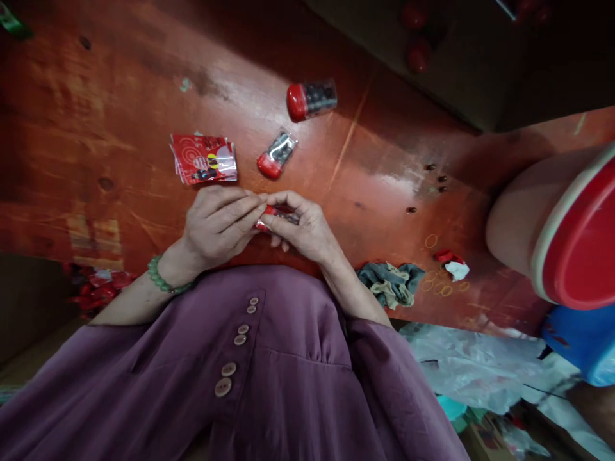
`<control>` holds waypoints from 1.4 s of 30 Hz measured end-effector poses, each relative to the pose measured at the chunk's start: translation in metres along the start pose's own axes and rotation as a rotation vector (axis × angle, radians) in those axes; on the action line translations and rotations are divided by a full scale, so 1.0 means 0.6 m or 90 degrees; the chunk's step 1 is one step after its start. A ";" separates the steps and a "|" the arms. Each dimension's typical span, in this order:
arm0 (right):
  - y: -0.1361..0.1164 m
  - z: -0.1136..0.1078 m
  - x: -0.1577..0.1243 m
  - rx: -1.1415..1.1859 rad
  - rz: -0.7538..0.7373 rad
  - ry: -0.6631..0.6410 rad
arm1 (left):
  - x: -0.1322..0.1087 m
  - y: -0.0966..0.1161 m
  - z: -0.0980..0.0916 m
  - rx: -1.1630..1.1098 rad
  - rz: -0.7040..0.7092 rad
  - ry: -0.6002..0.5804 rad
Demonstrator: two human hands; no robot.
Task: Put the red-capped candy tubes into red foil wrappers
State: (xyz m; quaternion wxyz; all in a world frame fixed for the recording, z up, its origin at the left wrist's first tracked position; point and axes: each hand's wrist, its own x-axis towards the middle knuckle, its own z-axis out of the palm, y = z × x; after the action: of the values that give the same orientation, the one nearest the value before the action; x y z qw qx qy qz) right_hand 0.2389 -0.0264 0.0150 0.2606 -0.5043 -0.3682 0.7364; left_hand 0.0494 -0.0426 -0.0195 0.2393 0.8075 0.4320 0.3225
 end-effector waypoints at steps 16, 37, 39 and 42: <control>0.001 0.046 0.016 -0.204 -0.473 0.140 | -0.011 0.072 -0.036 -0.810 -0.615 0.326; 0.027 0.043 -0.020 -0.235 -0.265 0.075 | -0.007 0.066 0.003 -0.814 -0.595 0.334; 0.030 0.043 -0.017 -0.198 -0.248 0.076 | -0.007 0.062 0.006 -0.804 -0.586 0.333; 0.034 0.047 -0.010 -0.271 -0.321 0.106 | -0.001 0.058 0.004 -0.791 -0.603 0.344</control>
State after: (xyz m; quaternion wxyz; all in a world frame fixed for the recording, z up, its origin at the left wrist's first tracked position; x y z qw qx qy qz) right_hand 0.2147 -0.0509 0.0084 0.3527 -0.4989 -0.6039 0.5119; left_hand 0.0696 -0.0612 0.0018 0.6407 0.1546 0.5122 0.5507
